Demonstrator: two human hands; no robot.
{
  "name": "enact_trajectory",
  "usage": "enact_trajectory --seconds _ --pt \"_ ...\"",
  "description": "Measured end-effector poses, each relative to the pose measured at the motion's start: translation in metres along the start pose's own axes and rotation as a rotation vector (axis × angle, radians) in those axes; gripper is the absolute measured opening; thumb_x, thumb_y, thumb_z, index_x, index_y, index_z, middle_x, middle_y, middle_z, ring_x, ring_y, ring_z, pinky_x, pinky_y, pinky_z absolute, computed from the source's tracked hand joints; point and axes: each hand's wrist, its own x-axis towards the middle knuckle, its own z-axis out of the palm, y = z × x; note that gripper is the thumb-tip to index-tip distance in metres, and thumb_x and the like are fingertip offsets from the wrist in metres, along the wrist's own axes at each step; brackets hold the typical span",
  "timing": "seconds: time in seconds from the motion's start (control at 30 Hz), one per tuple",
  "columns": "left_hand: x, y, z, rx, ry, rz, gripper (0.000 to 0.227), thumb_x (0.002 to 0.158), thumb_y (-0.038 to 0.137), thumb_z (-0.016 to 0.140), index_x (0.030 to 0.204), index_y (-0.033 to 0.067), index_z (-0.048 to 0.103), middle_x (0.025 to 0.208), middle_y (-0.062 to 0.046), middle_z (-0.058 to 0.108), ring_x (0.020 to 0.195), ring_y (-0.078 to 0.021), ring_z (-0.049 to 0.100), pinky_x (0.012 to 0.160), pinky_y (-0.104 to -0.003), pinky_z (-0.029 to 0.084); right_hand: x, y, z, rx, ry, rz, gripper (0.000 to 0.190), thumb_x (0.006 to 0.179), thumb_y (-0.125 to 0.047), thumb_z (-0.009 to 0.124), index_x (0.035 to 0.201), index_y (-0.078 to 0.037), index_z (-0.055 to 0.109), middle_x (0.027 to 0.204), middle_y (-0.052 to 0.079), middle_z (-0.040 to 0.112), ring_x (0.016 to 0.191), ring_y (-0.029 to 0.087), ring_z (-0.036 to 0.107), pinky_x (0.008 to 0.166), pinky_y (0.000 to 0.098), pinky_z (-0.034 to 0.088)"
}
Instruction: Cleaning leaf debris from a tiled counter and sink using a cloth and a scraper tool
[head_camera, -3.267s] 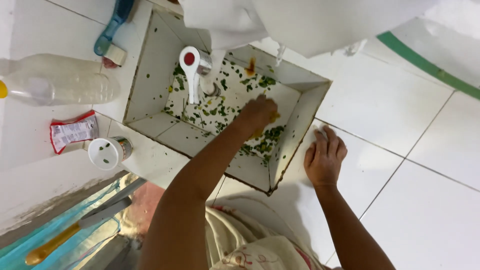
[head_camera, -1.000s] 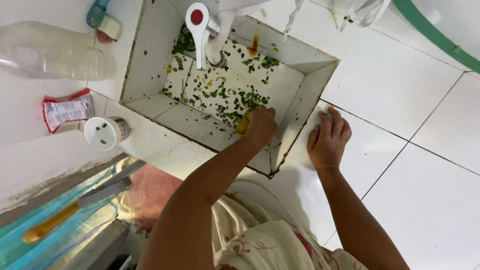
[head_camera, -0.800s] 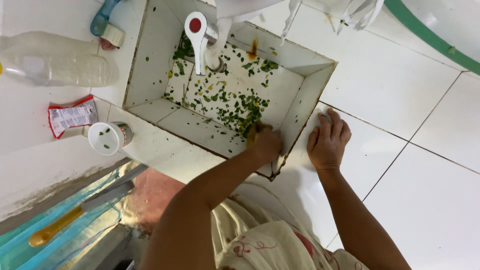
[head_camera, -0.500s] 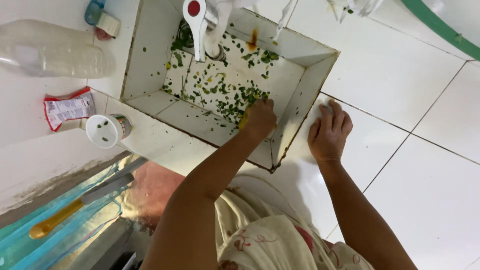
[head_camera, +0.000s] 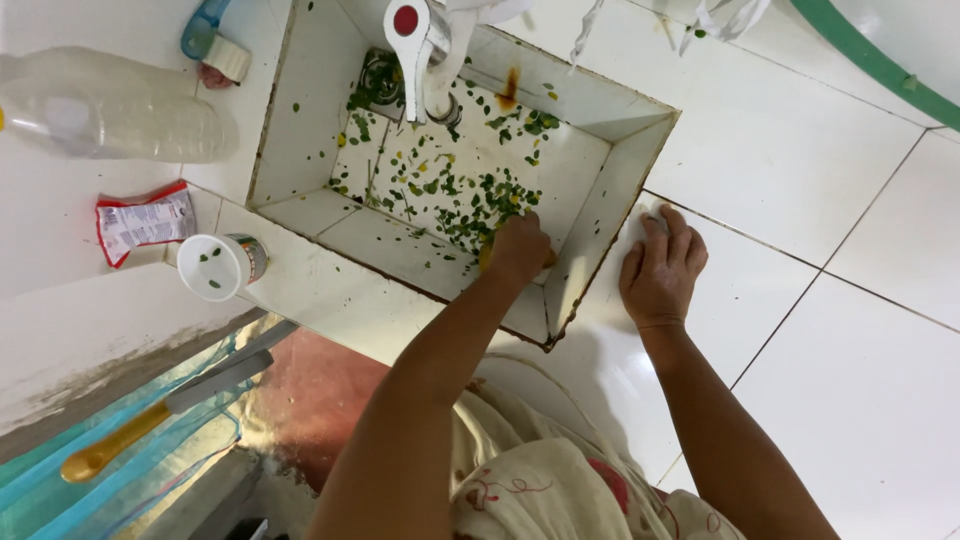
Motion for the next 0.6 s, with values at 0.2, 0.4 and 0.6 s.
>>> enact_trajectory --seconds 0.2,0.4,0.6 --pt "-0.016 0.021 0.048 -0.058 -0.113 0.13 0.018 0.087 0.02 0.064 0.091 0.0046 0.073 0.095 -0.016 0.065 0.087 -0.0364 0.066 0.064 -0.053 0.06 0.0 0.002 0.002 0.017 0.007 0.004 0.032 0.096 -0.018 0.053 0.128 -0.017 0.055 0.142 0.004 0.047 0.125 0.031 0.043 0.104 0.0425 0.039" --pt "0.002 -0.01 -0.005 -0.401 0.004 -0.458 0.024 0.094 0.016 0.059 0.105 -0.0008 0.072 0.097 -0.016 0.069 0.096 -0.0299 0.072 0.071 -0.043 0.062 -0.001 0.004 0.004 -0.016 0.016 -0.032 0.031 0.097 -0.02 0.053 0.128 -0.016 0.055 0.14 0.005 0.048 0.123 0.033 0.044 0.103 0.043 0.04" --pt "0.002 -0.037 -0.078 -0.492 0.172 -0.128 0.039 0.083 0.034 0.067 0.112 0.0099 0.077 0.109 -0.02 0.064 0.097 -0.0476 0.069 0.072 -0.054 0.061 0.004 0.0 0.0 -0.011 0.066 -0.077 0.028 0.096 -0.019 0.053 0.123 -0.011 0.059 0.138 0.009 0.053 0.123 0.031 0.051 0.106 0.0434 0.04"
